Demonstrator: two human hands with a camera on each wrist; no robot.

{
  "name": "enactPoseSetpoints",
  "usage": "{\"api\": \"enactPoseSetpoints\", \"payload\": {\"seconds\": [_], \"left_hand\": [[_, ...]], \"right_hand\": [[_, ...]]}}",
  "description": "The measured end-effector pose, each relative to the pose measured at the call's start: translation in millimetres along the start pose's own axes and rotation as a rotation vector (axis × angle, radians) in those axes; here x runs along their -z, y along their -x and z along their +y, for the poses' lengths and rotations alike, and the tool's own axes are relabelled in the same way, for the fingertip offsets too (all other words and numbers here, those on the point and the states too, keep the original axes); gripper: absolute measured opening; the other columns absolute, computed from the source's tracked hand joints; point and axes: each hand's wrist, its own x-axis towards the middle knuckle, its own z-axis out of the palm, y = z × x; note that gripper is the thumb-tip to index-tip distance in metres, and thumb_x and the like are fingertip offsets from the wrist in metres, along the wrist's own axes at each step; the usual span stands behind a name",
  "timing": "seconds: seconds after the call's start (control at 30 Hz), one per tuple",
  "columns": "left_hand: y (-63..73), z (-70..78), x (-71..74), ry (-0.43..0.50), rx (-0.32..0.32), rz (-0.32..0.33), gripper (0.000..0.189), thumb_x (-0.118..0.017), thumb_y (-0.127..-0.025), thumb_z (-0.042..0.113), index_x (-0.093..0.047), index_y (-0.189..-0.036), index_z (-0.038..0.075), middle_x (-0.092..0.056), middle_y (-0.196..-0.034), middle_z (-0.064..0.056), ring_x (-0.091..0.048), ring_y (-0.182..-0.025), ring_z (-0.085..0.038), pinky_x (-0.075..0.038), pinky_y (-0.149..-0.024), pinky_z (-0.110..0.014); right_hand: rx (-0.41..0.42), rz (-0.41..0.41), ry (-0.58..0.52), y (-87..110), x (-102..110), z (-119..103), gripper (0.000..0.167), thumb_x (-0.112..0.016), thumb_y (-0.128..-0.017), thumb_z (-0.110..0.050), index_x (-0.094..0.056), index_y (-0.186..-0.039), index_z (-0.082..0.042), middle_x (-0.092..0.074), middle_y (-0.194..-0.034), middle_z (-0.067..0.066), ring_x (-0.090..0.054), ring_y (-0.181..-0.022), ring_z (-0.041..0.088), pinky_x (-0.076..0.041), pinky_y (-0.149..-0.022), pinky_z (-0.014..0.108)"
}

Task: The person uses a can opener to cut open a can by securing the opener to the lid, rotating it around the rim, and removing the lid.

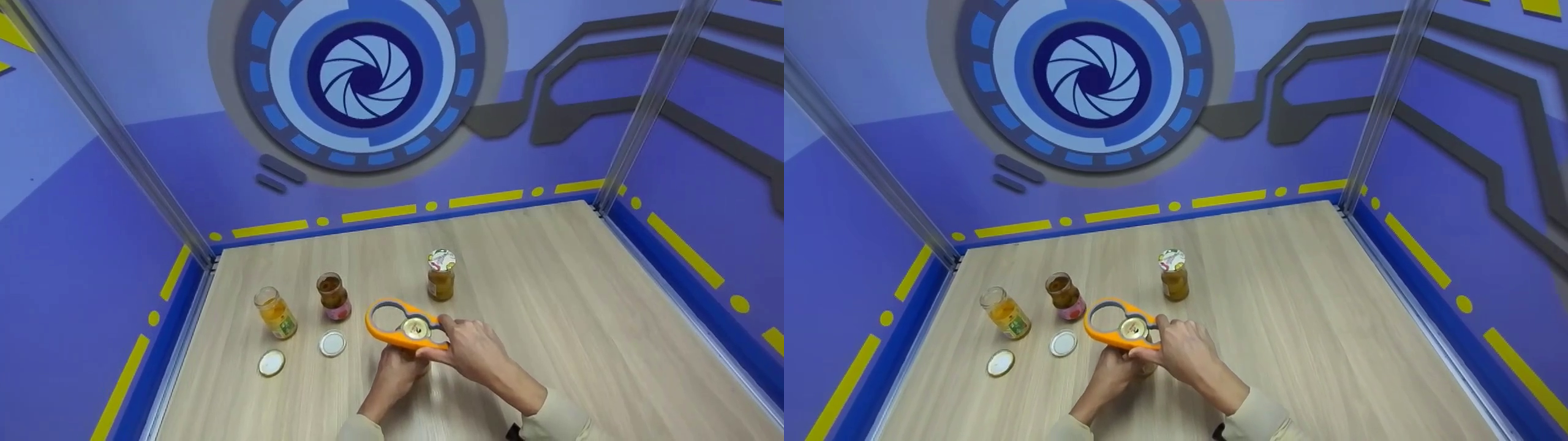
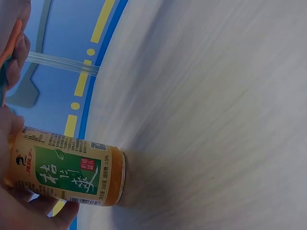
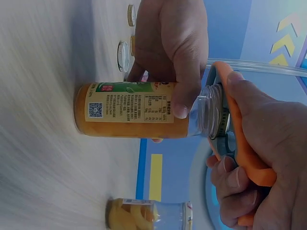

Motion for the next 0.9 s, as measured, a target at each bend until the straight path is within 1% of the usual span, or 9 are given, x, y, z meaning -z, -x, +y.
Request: {"api": "enactPoseSetpoints", "payload": {"seconds": [0.07,0.1,0.2,0.33,0.47,0.57,0.7,0.77,0.9], "left_hand": [[-2.1,-0.6,1.1,0.008,0.0,-0.02,0.058,-0.077,-0.083,0.011,-0.057,-0.136,0.003,-0.066,-0.126,-0.003,-0.06,-0.105,-0.017,-0.051,-0.096,-0.04],[-3.1,-0.7,1.7,0.007,-0.007,-0.028,0.059,-0.077,-0.082,0.011,-0.056,-0.137,0.003,-0.066,-0.127,-0.003,-0.06,-0.107,-0.018,-0.05,-0.098,-0.041],[-6.2,-1.5,3.5,0.027,-0.029,-0.05,0.059,-0.076,-0.083,0.013,-0.056,-0.138,0.004,-0.065,-0.129,-0.004,-0.06,-0.114,-0.02,-0.046,-0.105,-0.046],[-10.3,-3.8,6.0,0.057,-0.077,-0.05,0.061,-0.076,-0.083,0.012,-0.053,-0.14,0.005,-0.063,-0.135,-0.005,-0.057,-0.126,-0.023,-0.04,-0.113,-0.051],[-14.7,-6.6,10.9,0.065,-0.095,-0.066,0.069,-0.074,-0.082,0.006,-0.048,-0.145,0.007,-0.059,-0.14,-0.006,-0.054,-0.129,-0.025,-0.038,-0.113,-0.051],[-19.6,-8.4,16.7,0.044,-0.083,-0.076,0.069,-0.073,-0.085,0.011,-0.044,-0.148,0.009,-0.057,-0.14,-0.006,-0.053,-0.127,-0.024,-0.038,-0.113,-0.05],[-27.7,-10.5,25.6,0.028,-0.065,-0.073,0.068,-0.075,-0.091,0.024,-0.042,-0.148,0.006,-0.058,-0.136,-0.009,-0.055,-0.123,-0.026,-0.039,-0.112,-0.051],[-31.7,-11.4,30.0,0.016,-0.053,-0.074,0.068,-0.075,-0.093,0.026,-0.04,-0.148,0.006,-0.058,-0.136,-0.01,-0.055,-0.125,-0.027,-0.039,-0.112,-0.052],[-39.6,-14.8,37.8,-0.019,-0.079,-0.085,0.067,-0.074,-0.093,0.023,-0.04,-0.148,0.004,-0.059,-0.134,-0.014,-0.056,-0.124,-0.03,-0.04,-0.111,-0.053]], "right_hand": [[0.017,0.024,0.003,-1.0,1,1,0.074,-0.057,-0.084,-0.082,-0.063,-0.105,-0.011,-0.035,-0.059,-0.011,-0.036,-0.05,0.008,-0.031,-0.044,0.025],[0.023,0.036,0.003,-1.6,1,2,0.073,-0.057,-0.084,-0.081,-0.063,-0.105,-0.011,-0.035,-0.059,-0.011,-0.036,-0.05,0.008,-0.03,-0.044,0.025],[0.029,0.064,0.007,-3.1,4,4,0.072,-0.059,-0.084,-0.081,-0.062,-0.104,-0.012,-0.035,-0.059,-0.011,-0.036,-0.05,0.008,-0.029,-0.044,0.025],[0.03,0.094,-0.009,-2.8,7,7,0.071,-0.061,-0.084,-0.079,-0.064,-0.105,-0.012,-0.039,-0.061,-0.011,-0.037,-0.051,0.007,-0.031,-0.045,0.025],[0.031,0.132,-0.032,2.4,12,13,0.07,-0.065,-0.083,-0.076,-0.066,-0.108,-0.01,-0.055,-0.067,-0.009,-0.039,-0.052,0.006,-0.038,-0.046,0.025],[0.023,0.15,-0.037,6.9,16,18,0.071,-0.067,-0.083,-0.075,-0.066,-0.11,-0.009,-0.058,-0.069,-0.007,-0.04,-0.052,0.006,-0.039,-0.046,0.026],[0.009,0.166,-0.038,11.2,20,23,0.072,-0.068,-0.082,-0.074,-0.067,-0.113,-0.009,-0.057,-0.068,-0.007,-0.041,-0.052,0.006,-0.04,-0.046,0.026],[-0.004,0.171,-0.041,13.2,22,26,0.072,-0.069,-0.082,-0.074,-0.067,-0.113,-0.009,-0.06,-0.071,-0.006,-0.042,-0.053,0.005,-0.041,-0.047,0.026],[-0.029,0.172,-0.05,17.7,24,31,0.07,-0.071,-0.081,-0.073,-0.068,-0.111,-0.009,-0.068,-0.077,-0.002,-0.043,-0.053,0.004,-0.043,-0.048,0.026]]}}
